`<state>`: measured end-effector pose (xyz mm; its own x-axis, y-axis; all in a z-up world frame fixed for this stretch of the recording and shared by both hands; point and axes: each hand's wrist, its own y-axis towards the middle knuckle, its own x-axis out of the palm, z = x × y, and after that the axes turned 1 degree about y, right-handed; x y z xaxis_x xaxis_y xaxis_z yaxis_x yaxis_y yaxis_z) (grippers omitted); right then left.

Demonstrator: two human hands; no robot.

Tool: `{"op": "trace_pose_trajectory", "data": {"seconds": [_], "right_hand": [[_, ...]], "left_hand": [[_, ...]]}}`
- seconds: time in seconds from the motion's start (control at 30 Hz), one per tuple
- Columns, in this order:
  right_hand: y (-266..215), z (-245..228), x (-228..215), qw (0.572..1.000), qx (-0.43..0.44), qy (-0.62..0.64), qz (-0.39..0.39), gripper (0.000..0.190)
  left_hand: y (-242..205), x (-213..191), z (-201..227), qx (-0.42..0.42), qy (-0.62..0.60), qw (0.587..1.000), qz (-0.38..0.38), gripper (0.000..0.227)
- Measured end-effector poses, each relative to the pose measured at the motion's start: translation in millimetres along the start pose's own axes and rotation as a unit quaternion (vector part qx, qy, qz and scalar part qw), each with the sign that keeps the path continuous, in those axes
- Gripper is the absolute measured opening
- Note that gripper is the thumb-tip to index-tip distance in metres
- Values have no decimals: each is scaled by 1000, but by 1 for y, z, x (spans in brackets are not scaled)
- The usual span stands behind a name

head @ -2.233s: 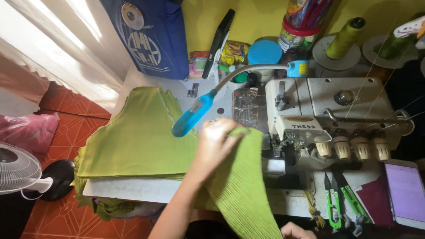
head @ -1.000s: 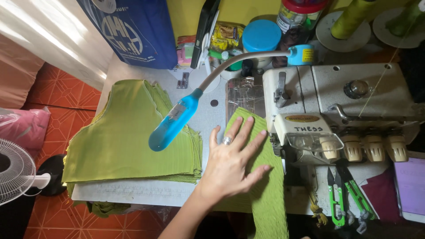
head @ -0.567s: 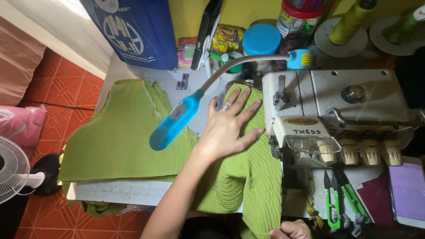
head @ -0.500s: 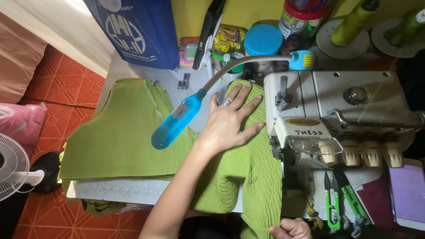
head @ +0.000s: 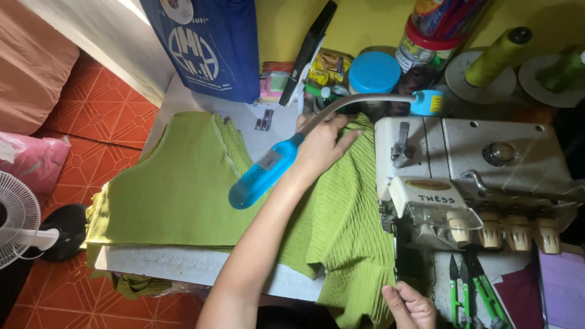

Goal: Folding and stacking pieces of green fabric on a sewing table near an overlock machine

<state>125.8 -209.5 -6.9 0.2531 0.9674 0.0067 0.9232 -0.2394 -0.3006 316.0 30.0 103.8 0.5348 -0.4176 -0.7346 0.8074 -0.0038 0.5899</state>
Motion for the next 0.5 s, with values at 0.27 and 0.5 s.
{"op": "trace_pose_trajectory", "data": {"seconds": [0.27,0.5], "right_hand": [[-5,-1,9,996,28,5,79,25],[-12,-16,9,996,39,12,-78,33]], "left_hand": [[-64,-86,40,11,88,986,141,17],[-202,-84,55,-256,-220,905,-259,32]]}}
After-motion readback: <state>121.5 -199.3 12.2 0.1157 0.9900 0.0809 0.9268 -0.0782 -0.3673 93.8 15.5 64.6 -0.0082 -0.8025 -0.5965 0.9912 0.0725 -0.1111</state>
